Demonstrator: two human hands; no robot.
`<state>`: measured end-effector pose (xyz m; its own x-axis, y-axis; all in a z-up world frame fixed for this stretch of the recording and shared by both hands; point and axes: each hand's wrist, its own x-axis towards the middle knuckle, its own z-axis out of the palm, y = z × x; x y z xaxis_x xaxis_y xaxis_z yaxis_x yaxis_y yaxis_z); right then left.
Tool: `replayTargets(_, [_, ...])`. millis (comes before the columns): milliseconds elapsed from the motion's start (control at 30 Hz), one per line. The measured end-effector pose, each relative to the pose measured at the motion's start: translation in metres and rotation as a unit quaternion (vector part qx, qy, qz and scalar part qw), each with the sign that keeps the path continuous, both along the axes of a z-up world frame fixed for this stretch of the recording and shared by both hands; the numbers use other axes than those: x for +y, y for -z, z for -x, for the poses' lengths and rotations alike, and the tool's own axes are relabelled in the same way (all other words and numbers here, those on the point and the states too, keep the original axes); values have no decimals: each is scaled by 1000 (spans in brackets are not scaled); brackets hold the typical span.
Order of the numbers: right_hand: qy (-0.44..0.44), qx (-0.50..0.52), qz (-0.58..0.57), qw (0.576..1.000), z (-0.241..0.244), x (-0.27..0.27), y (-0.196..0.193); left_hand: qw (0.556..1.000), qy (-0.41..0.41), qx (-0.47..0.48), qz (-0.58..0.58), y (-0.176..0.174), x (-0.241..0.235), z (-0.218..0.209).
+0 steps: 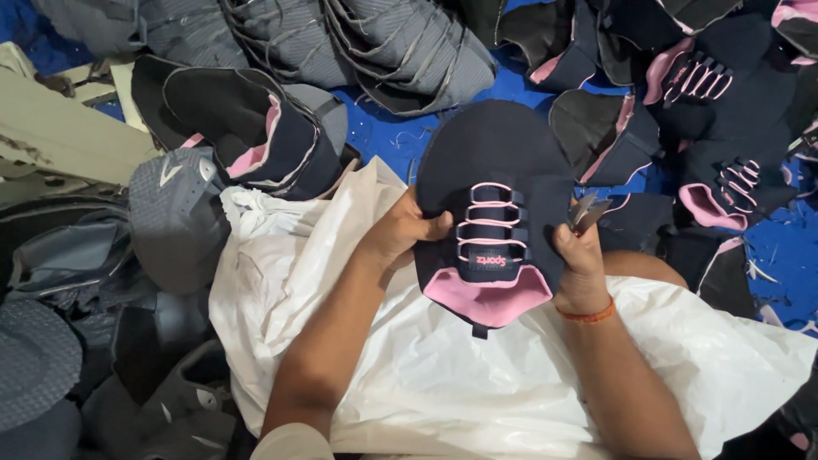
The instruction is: Trimming excess threads from shoe upper components using a handheld thread clipper.
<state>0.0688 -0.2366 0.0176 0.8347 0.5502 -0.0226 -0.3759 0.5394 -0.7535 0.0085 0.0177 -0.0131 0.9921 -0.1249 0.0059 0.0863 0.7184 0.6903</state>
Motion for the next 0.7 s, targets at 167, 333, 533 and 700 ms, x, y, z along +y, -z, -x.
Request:
replayTargets(167, [10,-9,-4,1000,2,2,-6,1000,14,-9,9,-3,0,0])
replayTargets(333, [-1,-10,-5,1000,1,-1,-7,999,26,-20,16,-9,1,0])
replayTargets(533, [0,-4,2,1000,0,-2,-10,1000,0,-14,-3,-20,0,1])
replayTargets(700, [1,-30,0,1000,-5,-8,-6,999,12,-21,-28,-28,3,1])
